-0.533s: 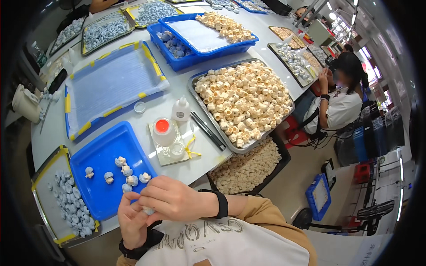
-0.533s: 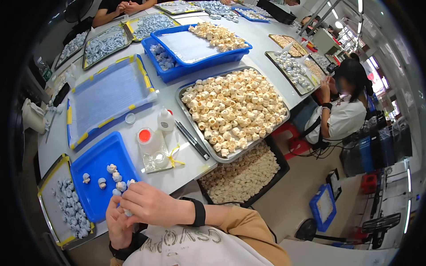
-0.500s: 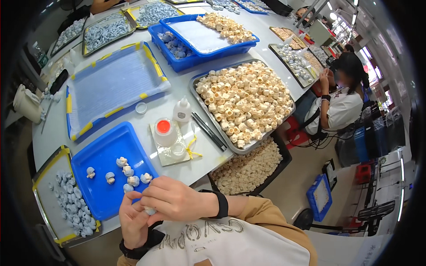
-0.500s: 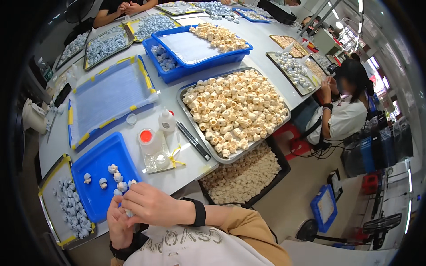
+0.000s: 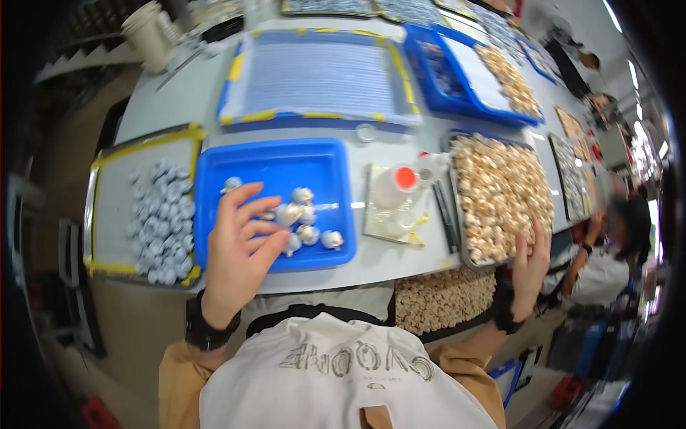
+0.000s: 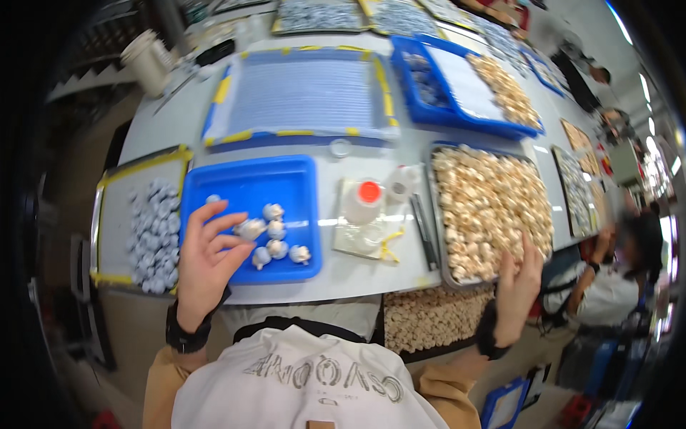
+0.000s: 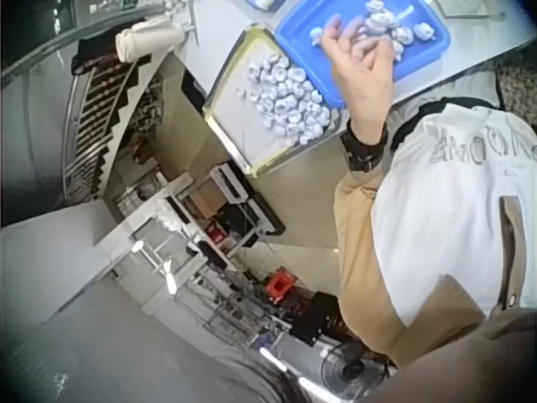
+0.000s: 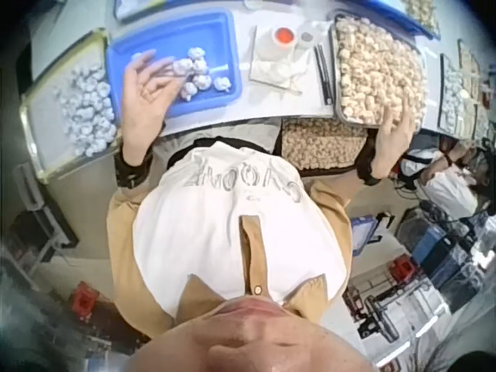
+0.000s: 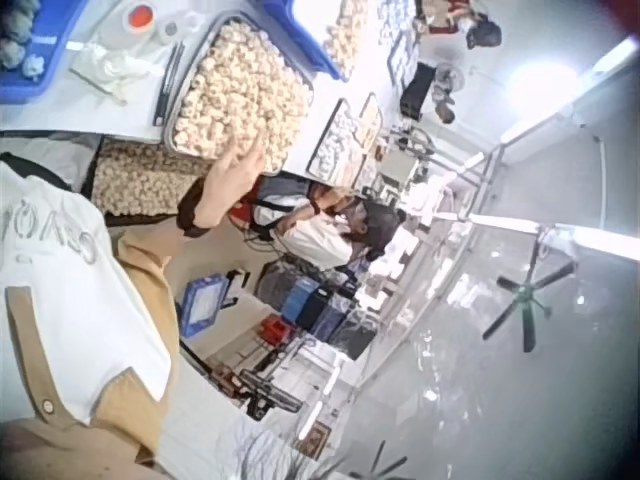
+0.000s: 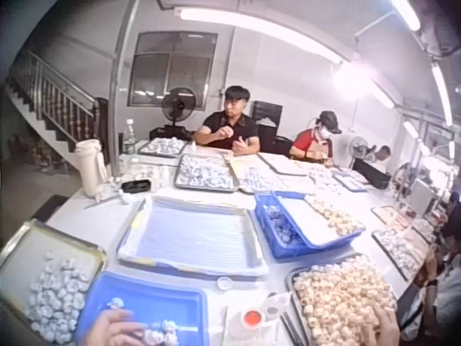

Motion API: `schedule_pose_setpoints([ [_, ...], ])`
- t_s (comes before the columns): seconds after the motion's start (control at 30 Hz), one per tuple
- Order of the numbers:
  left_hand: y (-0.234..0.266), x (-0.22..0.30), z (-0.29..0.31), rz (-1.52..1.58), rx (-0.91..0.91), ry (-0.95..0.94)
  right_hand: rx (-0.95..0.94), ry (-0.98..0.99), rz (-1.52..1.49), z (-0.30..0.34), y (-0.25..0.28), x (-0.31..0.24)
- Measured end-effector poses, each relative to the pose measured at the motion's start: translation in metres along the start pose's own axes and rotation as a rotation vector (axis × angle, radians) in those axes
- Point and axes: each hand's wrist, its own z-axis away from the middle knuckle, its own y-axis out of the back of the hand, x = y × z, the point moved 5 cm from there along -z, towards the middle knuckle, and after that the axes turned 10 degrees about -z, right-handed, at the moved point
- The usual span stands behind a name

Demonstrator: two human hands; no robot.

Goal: The person assembles small decorative items by inserting a beige component into a gray shell-like piece. They use a squeeze bottle to apply adhesive to the beige component before assembly. Completed items are placed on a blue tray.

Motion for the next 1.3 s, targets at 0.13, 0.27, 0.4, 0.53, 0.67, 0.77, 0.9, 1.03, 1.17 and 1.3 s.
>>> schedule_pose_setpoints([
  [0.13,0.015,0.000,0.018,0.032,-0.100,-0.006,-0.093,0.086,0.106,-0.004,-0.012,0.053],
  [0.27,0.090,0.013,0.067,-0.386,0.062,-0.332,-0.135,0.140,0.138,-0.018,-0.028,0.044],
  [0.4,0.161,-0.038,0.054,-1.177,0.339,-0.031,-0.048,0.076,0.086,-0.023,-0.026,0.032],
  [0.53,0.169,-0.062,0.053,-1.099,0.279,-0.036,0.115,0.207,0.092,-0.016,-0.025,0.017],
  [0.67,0.158,-0.058,0.047,-1.145,0.426,-0.128,0.253,0.099,-0.254,-0.001,-0.023,0.007],
  [0.77,0.162,-0.069,0.045,-1.257,0.580,-0.196,0.304,0.073,-0.392,0.001,-0.022,0.010],
  [0.9,0.180,-0.072,0.039,-1.144,0.695,-0.099,0.290,0.083,-0.422,0.002,-0.023,0.002],
  [1.03,0.185,-0.069,0.035,-1.072,0.720,-0.093,0.359,0.081,-0.482,0.010,-0.018,-0.003],
  [1.17,0.192,-0.073,0.033,-1.064,0.751,-0.055,0.479,0.065,-0.630,0.025,-0.013,-0.012],
  [1.3,0.199,-0.079,0.035,-0.984,0.851,-0.054,0.422,-0.018,-0.709,0.025,-0.021,-0.015],
])
